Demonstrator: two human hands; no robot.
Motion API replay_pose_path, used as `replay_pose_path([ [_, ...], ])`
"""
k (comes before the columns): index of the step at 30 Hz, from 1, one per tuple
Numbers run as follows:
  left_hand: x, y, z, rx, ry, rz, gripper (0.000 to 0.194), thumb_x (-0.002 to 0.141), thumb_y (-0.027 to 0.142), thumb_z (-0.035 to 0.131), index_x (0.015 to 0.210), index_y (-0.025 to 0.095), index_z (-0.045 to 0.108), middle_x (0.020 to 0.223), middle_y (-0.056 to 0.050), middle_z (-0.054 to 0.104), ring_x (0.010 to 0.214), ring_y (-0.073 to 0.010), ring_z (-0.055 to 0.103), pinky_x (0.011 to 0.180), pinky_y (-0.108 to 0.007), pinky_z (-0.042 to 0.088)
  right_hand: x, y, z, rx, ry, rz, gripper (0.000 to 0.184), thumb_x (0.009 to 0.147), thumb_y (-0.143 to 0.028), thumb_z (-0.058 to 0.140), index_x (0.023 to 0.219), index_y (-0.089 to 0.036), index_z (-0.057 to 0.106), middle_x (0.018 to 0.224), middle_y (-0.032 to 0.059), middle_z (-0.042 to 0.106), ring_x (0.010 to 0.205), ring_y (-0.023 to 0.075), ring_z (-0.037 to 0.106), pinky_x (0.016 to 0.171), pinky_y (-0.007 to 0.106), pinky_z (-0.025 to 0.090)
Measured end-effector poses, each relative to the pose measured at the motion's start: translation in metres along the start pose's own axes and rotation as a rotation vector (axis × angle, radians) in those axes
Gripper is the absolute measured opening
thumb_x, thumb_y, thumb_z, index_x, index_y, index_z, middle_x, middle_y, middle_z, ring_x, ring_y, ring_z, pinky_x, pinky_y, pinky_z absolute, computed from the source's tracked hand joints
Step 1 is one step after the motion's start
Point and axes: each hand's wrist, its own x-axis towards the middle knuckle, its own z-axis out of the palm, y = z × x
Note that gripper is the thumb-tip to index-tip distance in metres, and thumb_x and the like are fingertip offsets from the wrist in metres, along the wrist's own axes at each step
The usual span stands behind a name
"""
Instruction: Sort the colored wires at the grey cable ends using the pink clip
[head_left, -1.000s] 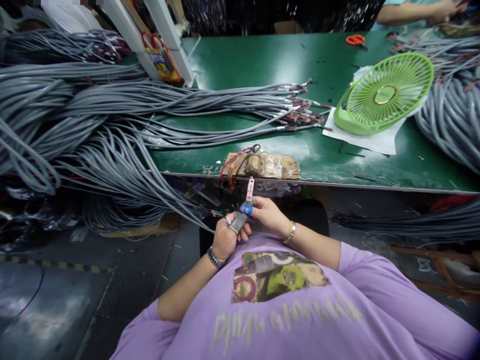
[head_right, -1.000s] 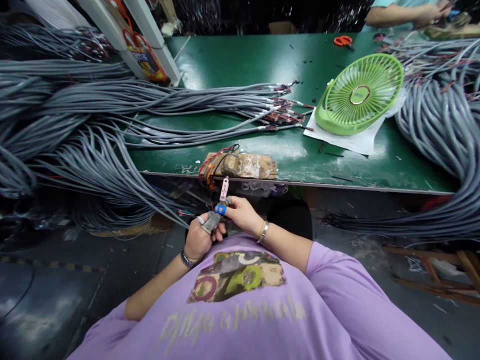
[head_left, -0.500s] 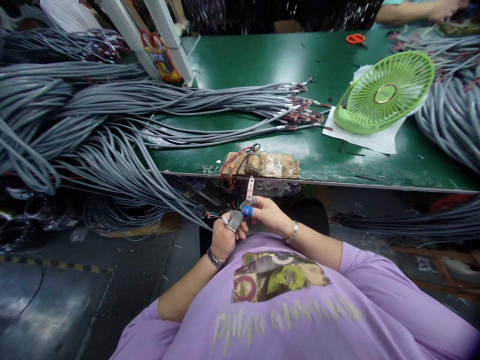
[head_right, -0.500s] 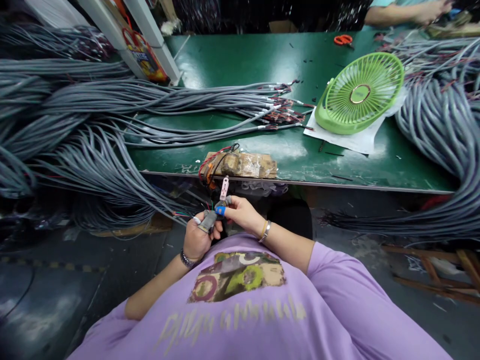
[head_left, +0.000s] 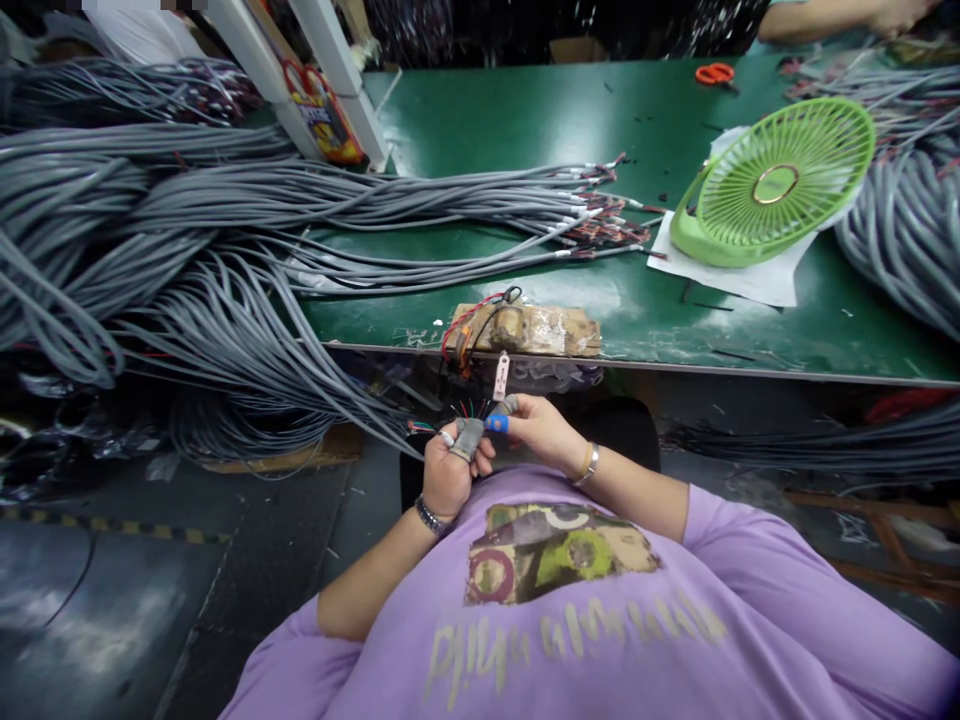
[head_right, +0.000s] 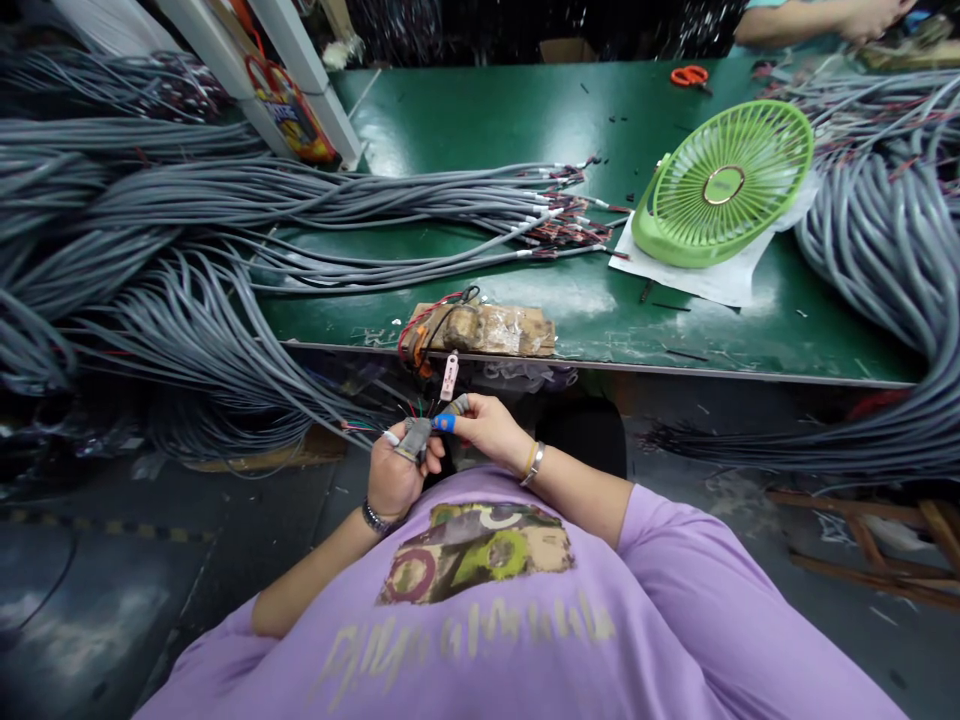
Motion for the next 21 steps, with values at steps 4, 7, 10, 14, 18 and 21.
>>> replay_pose_path([
  [4,0.001,0.000,0.000,-0.056,0.019,0.016,0.030,0.082,0.044,0.061,0.072,0.016,0.059,0.055,0.001,0.063,0.038,-0.0059,0.051,0.036,-0.016,0.030,-0.001,-0.002,-0.001,-0.028,-0.029,0.010,0.042,0.053,-0.043,0.084,0.066,-0.015,0.055,0.054,-0.0055,0.052,0.049,0.0061,0.042,0.045,0.020,0.035],
  [7,0.000,0.004,-0.001,-0.116,0.008,-0.008,0.028,0.080,0.042,0.063,0.073,0.016,0.060,0.052,0.002,0.061,0.035,-0.0056,0.048,0.034,-0.016,0.030,-0.002,-0.005,-0.006,-0.032,-0.126,0.021,0.040,0.053,-0.039,0.085,0.066,-0.014,0.056,0.054,-0.0055,0.052,0.049,0.0059,0.041,0.046,0.020,0.034],
  [10,0.000,0.012,-0.006,-0.168,-0.054,-0.036,0.030,0.080,0.042,0.063,0.068,0.015,0.060,0.047,0.003,0.057,0.032,-0.0049,0.044,0.033,-0.016,0.029,0.000,-0.007,-0.019,0.025,-0.226,0.045,0.036,0.056,-0.037,0.083,0.069,-0.013,0.060,0.057,-0.0041,0.054,0.051,0.0063,0.044,0.049,0.020,0.038],
  [14,0.003,0.025,-0.012,-0.197,-0.299,-0.154,0.035,0.075,0.046,0.067,0.065,0.014,0.061,0.039,0.003,0.053,0.026,-0.0053,0.038,0.028,-0.016,0.022,0.009,-0.011,-0.033,0.241,-0.156,0.083,0.036,0.068,-0.047,0.075,0.079,-0.014,0.062,0.064,-0.0023,0.056,0.050,0.0058,0.043,0.047,0.019,0.042],
  [18,0.010,0.031,-0.009,-0.184,-0.423,-0.227,0.034,0.073,0.045,0.070,0.065,0.013,0.062,0.036,0.003,0.051,0.024,-0.0052,0.035,0.027,-0.016,0.021,0.020,-0.020,-0.029,0.288,-0.208,0.118,0.047,0.071,-0.060,0.068,0.085,-0.015,0.062,0.075,0.0010,0.059,0.052,0.0062,0.044,0.046,0.019,0.042],
  [21,0.015,0.031,-0.004,-0.183,-0.442,-0.240,0.035,0.071,0.046,0.070,0.063,0.013,0.061,0.035,0.003,0.050,0.024,-0.0052,0.034,0.027,-0.017,0.021,0.023,-0.024,-0.017,0.274,-0.252,0.076,0.048,0.063,-0.056,0.077,0.082,-0.015,0.060,0.071,-0.0015,0.056,0.051,0.0052,0.041,0.046,0.019,0.038],
])
